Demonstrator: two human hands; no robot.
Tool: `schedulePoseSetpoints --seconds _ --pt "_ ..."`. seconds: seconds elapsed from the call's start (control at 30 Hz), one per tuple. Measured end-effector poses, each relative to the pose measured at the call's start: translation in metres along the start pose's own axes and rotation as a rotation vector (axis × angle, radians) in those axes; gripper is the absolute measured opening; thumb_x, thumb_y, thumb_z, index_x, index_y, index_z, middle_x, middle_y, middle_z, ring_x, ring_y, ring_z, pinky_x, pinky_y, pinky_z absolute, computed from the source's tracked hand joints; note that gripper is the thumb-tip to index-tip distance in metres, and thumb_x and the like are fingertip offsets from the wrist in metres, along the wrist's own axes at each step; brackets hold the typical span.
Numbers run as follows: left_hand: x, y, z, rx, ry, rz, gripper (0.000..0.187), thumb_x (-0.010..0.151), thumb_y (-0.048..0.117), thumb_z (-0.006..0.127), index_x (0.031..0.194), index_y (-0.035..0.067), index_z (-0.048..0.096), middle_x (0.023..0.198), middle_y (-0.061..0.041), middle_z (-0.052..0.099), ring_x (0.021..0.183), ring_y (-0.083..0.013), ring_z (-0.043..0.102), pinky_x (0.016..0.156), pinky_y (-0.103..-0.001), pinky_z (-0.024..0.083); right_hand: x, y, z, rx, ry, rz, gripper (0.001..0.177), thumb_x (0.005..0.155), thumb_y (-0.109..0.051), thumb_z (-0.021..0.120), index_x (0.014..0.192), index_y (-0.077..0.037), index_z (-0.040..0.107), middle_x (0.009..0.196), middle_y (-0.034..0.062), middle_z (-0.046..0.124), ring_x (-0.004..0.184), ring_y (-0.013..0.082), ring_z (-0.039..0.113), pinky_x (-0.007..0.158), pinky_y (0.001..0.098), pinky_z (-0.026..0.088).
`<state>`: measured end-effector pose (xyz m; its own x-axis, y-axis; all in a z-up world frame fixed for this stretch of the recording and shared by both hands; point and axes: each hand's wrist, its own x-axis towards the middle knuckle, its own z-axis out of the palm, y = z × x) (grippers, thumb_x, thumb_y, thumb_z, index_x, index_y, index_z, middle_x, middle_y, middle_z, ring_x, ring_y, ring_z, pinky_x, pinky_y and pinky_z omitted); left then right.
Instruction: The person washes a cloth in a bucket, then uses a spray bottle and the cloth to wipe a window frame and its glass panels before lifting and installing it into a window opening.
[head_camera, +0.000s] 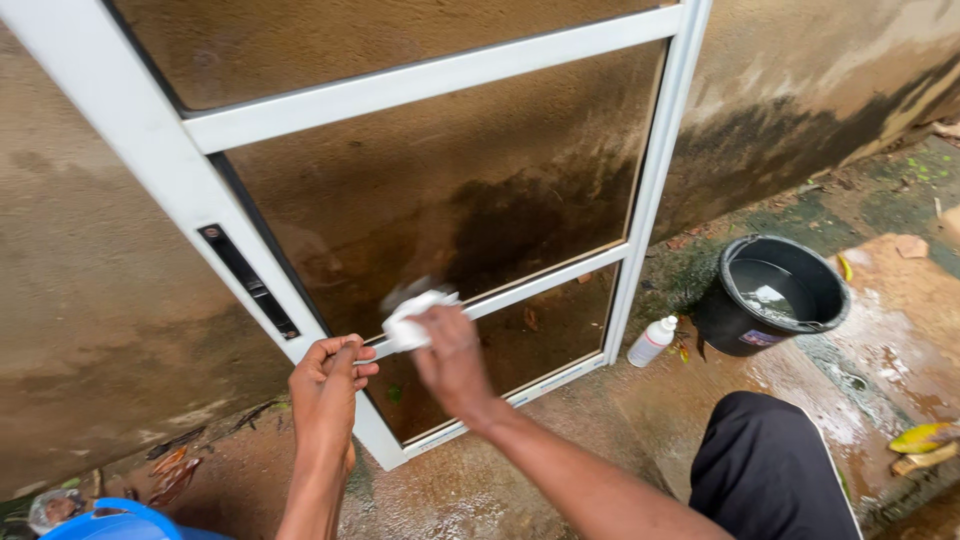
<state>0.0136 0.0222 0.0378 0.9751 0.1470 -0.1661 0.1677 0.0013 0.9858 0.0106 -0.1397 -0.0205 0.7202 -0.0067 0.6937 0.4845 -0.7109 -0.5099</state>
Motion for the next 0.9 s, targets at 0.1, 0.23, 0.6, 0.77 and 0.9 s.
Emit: schedulePoseSetpoints --seconds 0.1,0.23,0.6,0.77,0.9 --pt "0.005 0.002 -0.009 -0.074 0.126 0.126 0.017 0.1 0.012 0.061 0.104 -0.003 0.067 0.089 -0.011 0.07 0.08 -0.0166 0.063 0.07 -0.027 0.049 0.004 -0.049 0.028 0.186 -0.24 -0.043 0.053 0.089 -0.004 0.064 0.141 -0.004 0.054 0.124 0.0197 0.056 0.116 0.0361 0.055 0.098 0.048 0.049" --pt "0.003 0.019 -0.03 -0.107 0.181 0.465 0.016 0.099 0.005 0.06 0.11 -0.006 0.063 0.092 -0.011 0.07 0.082 -0.0154 0.065 0.074 -0.025 0.052 0.017 -0.077 0.041 0.077 -0.079 -0.143 0.066 0.096 -0.01 0.067 0.156 -0.005 0.039 0.141 0.0262 0.043 0.13 0.0432 0.046 0.109 0.051 0.045" --pt "0.001 0.056 -0.058 -0.135 0.338 0.561 0.027 0.104 0.011 0.052 0.127 -0.001 0.061 0.111 -0.012 0.069 0.098 -0.0176 0.066 0.089 -0.033 0.054 0.157 -0.106 0.043 -0.09 -0.018 -0.562 0.075 0.1 0.003 0.051 0.166 -0.018 0.022 0.176 0.0102 0.003 0.164 0.0307 0.005 0.137 0.0506 0.016" --pt "0.011 0.04 -0.065 -0.133 0.36 0.331 0.029 0.102 0.016 0.051 0.127 0.004 0.061 0.12 -0.011 0.066 0.107 -0.0199 0.064 0.093 -0.039 0.052 0.065 -0.056 0.07 -0.258 -0.335 -0.483 0.107 0.074 0.032 0.038 0.165 -0.023 0.02 0.173 0.0079 0.005 0.16 0.0255 0.011 0.133 0.0444 0.016" --pt "0.014 0.04 -0.079 -0.098 0.237 0.16 0.031 0.103 0.021 0.044 0.124 0.008 0.063 0.122 -0.011 0.068 0.115 -0.0205 0.066 0.1 -0.04 0.053 0.01 -0.022 0.068 -0.442 -0.598 -0.63 0.096 0.079 0.022 0.04 0.161 -0.024 0.021 0.17 0.0042 0.009 0.154 0.024 0.016 0.123 0.0478 0.015"
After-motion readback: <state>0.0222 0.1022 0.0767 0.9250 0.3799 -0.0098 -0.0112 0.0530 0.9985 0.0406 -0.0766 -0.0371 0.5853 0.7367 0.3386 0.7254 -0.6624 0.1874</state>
